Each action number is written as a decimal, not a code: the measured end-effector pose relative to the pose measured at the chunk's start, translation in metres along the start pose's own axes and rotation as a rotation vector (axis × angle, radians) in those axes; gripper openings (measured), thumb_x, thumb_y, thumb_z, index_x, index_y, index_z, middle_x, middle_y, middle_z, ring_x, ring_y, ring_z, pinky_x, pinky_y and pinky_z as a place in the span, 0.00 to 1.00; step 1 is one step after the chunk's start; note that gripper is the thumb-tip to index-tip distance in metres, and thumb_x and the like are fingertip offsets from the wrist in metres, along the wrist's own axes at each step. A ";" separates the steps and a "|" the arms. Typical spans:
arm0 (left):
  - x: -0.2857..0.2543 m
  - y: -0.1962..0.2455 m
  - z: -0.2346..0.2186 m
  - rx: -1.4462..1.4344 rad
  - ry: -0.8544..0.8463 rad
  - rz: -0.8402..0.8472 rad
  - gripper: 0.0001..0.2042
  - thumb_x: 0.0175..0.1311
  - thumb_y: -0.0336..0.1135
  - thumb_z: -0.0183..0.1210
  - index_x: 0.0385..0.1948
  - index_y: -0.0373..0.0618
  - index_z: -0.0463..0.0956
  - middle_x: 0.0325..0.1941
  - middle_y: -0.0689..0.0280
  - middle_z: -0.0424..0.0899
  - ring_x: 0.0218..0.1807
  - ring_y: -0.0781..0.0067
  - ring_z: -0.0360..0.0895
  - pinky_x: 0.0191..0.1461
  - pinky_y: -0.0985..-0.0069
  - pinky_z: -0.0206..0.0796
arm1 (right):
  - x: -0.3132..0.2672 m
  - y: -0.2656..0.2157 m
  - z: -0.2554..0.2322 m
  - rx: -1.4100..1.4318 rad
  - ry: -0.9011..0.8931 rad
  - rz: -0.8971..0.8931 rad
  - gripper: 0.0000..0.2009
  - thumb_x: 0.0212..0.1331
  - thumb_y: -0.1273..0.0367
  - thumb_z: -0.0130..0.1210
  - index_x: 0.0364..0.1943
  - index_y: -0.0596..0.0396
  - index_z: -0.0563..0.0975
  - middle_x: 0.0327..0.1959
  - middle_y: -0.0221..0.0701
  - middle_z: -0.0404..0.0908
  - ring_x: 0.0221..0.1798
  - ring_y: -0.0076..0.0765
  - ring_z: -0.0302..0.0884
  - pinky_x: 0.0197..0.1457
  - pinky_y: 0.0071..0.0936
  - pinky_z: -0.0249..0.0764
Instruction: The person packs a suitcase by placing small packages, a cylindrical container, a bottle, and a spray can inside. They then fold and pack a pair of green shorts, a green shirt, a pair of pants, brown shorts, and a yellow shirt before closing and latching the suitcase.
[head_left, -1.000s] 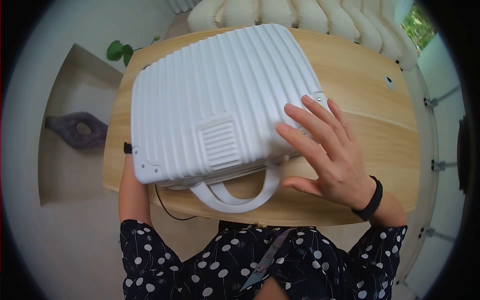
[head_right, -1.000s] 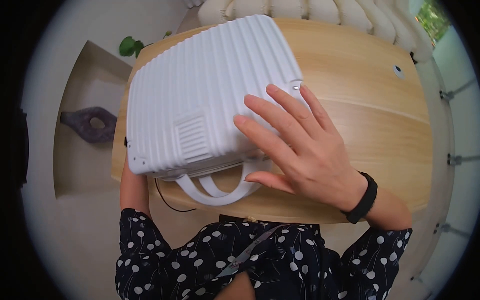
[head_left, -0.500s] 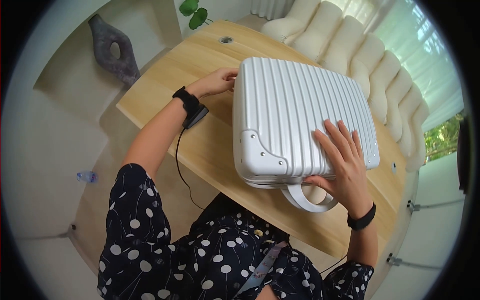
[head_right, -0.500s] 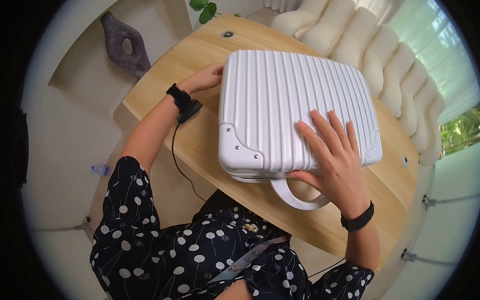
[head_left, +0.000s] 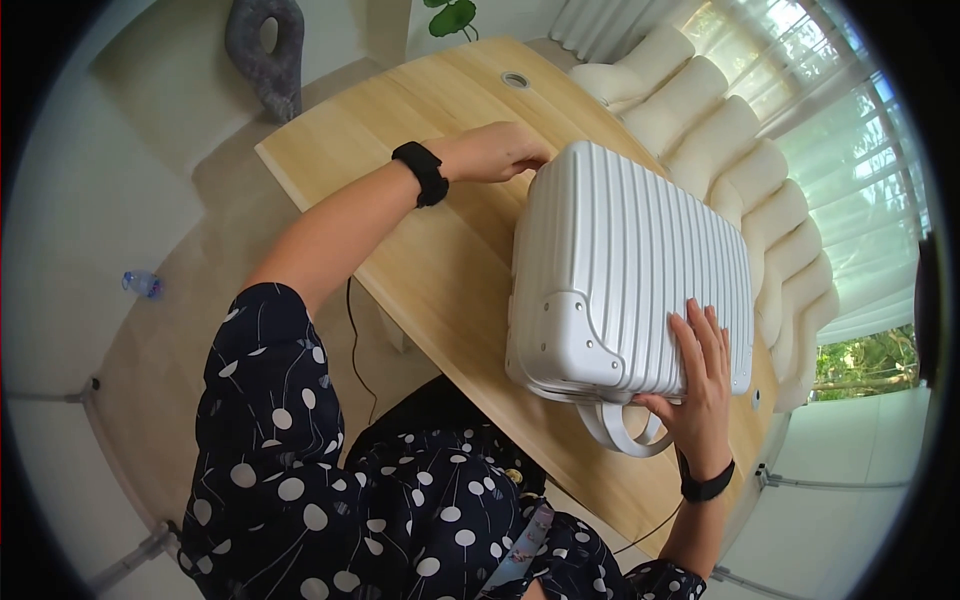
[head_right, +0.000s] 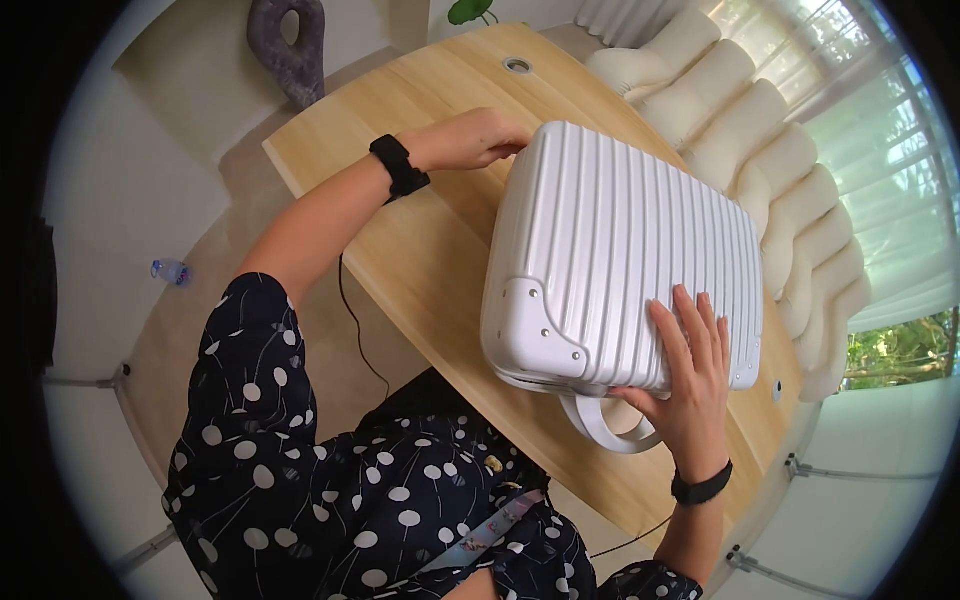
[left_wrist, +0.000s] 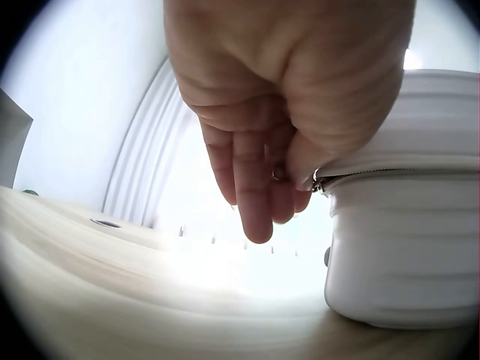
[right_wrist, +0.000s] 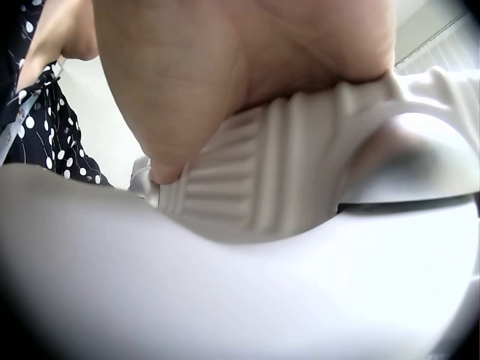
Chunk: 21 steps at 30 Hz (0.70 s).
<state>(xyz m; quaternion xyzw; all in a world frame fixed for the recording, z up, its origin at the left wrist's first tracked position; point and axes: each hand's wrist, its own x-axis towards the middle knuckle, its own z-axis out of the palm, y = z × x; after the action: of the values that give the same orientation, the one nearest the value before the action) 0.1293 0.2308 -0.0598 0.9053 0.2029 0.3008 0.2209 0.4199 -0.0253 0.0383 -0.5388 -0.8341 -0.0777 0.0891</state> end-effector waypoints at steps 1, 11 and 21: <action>-0.002 0.000 -0.002 0.060 0.023 0.057 0.08 0.61 0.23 0.51 0.40 0.39 0.77 0.29 0.58 0.80 0.30 0.59 0.75 0.38 0.69 0.68 | -0.001 -0.001 -0.002 0.009 0.006 -0.008 0.42 0.38 0.43 0.62 0.61 0.49 0.69 0.67 0.39 0.63 0.69 0.56 0.56 0.68 0.58 0.51; -0.043 0.022 -0.026 -0.314 -0.137 -0.268 0.08 0.66 0.29 0.48 0.39 0.39 0.76 0.24 0.64 0.78 0.30 0.77 0.75 0.38 0.74 0.67 | -0.006 0.017 -0.014 0.053 -0.070 -0.088 0.42 0.38 0.42 0.62 0.59 0.51 0.70 0.67 0.41 0.63 0.70 0.58 0.54 0.69 0.58 0.49; -0.046 0.038 -0.011 -0.476 -0.199 -0.171 0.09 0.66 0.28 0.44 0.35 0.37 0.75 0.28 0.62 0.81 0.32 0.69 0.79 0.40 0.73 0.69 | 0.082 -0.029 -0.071 0.518 -0.250 -0.035 0.34 0.47 0.60 0.64 0.61 0.55 0.67 0.69 0.46 0.57 0.73 0.59 0.47 0.72 0.54 0.46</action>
<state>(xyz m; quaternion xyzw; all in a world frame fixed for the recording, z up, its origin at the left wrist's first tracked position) 0.0971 0.1793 -0.0527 0.8325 0.1797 0.2300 0.4710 0.3651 0.0192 0.1255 -0.4892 -0.8398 0.2034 0.1189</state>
